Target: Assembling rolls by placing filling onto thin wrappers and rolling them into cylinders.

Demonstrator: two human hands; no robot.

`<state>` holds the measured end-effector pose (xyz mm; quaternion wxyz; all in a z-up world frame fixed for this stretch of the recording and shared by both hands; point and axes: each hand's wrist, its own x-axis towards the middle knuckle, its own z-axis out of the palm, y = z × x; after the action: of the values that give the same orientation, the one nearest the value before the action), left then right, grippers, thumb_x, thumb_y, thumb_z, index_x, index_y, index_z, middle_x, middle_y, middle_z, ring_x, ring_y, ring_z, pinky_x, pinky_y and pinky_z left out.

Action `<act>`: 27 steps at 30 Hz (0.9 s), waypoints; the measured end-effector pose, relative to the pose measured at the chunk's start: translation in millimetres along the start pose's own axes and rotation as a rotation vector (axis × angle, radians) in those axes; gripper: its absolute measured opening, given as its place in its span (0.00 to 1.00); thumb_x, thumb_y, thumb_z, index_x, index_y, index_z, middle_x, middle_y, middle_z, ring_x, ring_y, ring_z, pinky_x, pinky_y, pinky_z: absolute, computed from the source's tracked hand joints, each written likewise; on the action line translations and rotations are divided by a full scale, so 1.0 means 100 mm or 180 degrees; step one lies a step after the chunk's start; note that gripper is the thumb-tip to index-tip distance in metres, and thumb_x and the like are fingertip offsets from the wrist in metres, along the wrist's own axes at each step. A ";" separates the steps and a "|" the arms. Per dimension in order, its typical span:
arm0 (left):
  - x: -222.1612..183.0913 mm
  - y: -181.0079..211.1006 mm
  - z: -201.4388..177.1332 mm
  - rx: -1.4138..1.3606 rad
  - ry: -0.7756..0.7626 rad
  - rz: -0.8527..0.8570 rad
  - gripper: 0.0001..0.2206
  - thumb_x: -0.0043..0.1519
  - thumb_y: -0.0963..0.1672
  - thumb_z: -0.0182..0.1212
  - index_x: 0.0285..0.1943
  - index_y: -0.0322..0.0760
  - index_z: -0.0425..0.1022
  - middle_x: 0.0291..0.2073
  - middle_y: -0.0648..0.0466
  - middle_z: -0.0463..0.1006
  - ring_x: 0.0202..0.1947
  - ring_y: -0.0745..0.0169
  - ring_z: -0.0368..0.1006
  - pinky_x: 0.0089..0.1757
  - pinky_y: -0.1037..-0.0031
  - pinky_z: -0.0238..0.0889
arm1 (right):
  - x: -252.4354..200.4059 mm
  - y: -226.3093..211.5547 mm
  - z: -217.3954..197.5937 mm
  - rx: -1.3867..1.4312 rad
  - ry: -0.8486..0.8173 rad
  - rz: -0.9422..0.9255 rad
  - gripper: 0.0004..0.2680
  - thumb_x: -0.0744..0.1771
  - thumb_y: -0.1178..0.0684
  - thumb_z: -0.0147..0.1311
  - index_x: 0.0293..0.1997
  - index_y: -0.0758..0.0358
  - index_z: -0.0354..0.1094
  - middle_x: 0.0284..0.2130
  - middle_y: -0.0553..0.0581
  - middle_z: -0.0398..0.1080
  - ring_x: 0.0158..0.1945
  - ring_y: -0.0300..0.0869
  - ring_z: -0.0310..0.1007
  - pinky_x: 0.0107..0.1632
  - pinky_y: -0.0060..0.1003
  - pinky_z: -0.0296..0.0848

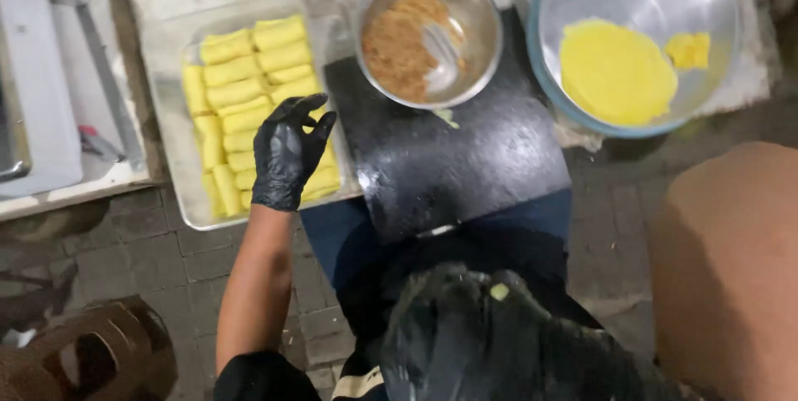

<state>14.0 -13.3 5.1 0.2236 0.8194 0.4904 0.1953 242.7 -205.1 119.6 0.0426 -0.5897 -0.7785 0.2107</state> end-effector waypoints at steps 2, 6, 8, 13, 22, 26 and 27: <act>0.00 0.11 0.22 0.0067 -0.0122 0.0164 0.12 0.56 0.51 0.69 0.47 0.57 0.79 0.35 0.62 0.79 0.36 0.60 0.78 0.40 0.63 0.73 | -0.21 0.09 0.06 0.0182 -0.0037 0.0170 0.06 0.64 0.48 0.50 0.38 0.48 0.74 0.34 0.52 0.75 0.43 0.48 0.75 0.47 0.41 0.73; -0.03 0.54 0.39 0.0218 -0.0403 0.0423 0.13 0.55 0.50 0.69 0.46 0.49 0.80 0.32 0.54 0.78 0.39 0.46 0.77 0.41 0.56 0.73 | -0.52 0.27 0.08 0.0462 -0.0138 0.0473 0.08 0.64 0.48 0.48 0.40 0.46 0.75 0.37 0.50 0.76 0.46 0.46 0.74 0.50 0.40 0.70; 0.00 0.57 0.53 0.0055 -0.0347 0.0868 0.11 0.56 0.47 0.66 0.46 0.44 0.81 0.37 0.51 0.80 0.40 0.47 0.77 0.42 0.59 0.70 | -0.67 0.34 0.10 0.0607 -0.0230 0.0596 0.08 0.63 0.47 0.48 0.40 0.44 0.75 0.38 0.49 0.76 0.48 0.45 0.74 0.52 0.39 0.69; -0.03 0.98 0.70 -0.0117 -0.0267 0.1148 0.10 0.60 0.47 0.66 0.46 0.42 0.83 0.41 0.52 0.82 0.40 0.53 0.78 0.40 0.64 0.69 | -0.96 0.57 0.10 0.0968 -0.0353 0.0973 0.11 0.63 0.46 0.46 0.42 0.41 0.77 0.42 0.46 0.76 0.52 0.43 0.73 0.56 0.37 0.67; -0.23 0.98 1.11 -0.0400 -0.0616 0.0947 0.08 0.58 0.45 0.67 0.44 0.41 0.83 0.37 0.55 0.83 0.42 0.63 0.79 0.49 0.73 0.68 | -1.19 2.49 0.39 -0.0785 0.0218 -0.0935 0.01 0.58 0.62 0.62 0.26 0.66 0.74 0.21 0.58 0.71 0.28 0.52 0.74 0.29 0.44 0.77; -0.28 1.24 1.23 -0.0571 -0.0734 0.0894 0.06 0.58 0.44 0.65 0.42 0.43 0.83 0.39 0.55 0.83 0.41 0.63 0.79 0.48 0.71 0.70 | -1.41 3.17 0.03 0.0691 -0.0240 0.2601 0.14 0.67 0.45 0.45 0.55 0.49 0.71 0.55 0.56 0.70 0.58 0.52 0.66 0.59 0.50 0.64; -0.28 1.38 1.23 -0.0682 -0.0778 0.1015 0.08 0.59 0.45 0.65 0.43 0.40 0.83 0.40 0.53 0.83 0.40 0.61 0.79 0.46 0.70 0.71 | -1.48 3.38 0.08 0.0871 0.0241 0.2889 0.13 0.67 0.46 0.49 0.55 0.52 0.72 0.52 0.59 0.71 0.55 0.53 0.68 0.56 0.51 0.66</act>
<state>167.0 -117.8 -22.0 0.3335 0.8756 0.3004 0.1784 589.0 -272.7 11.2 0.0518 -0.8665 -0.4052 0.2870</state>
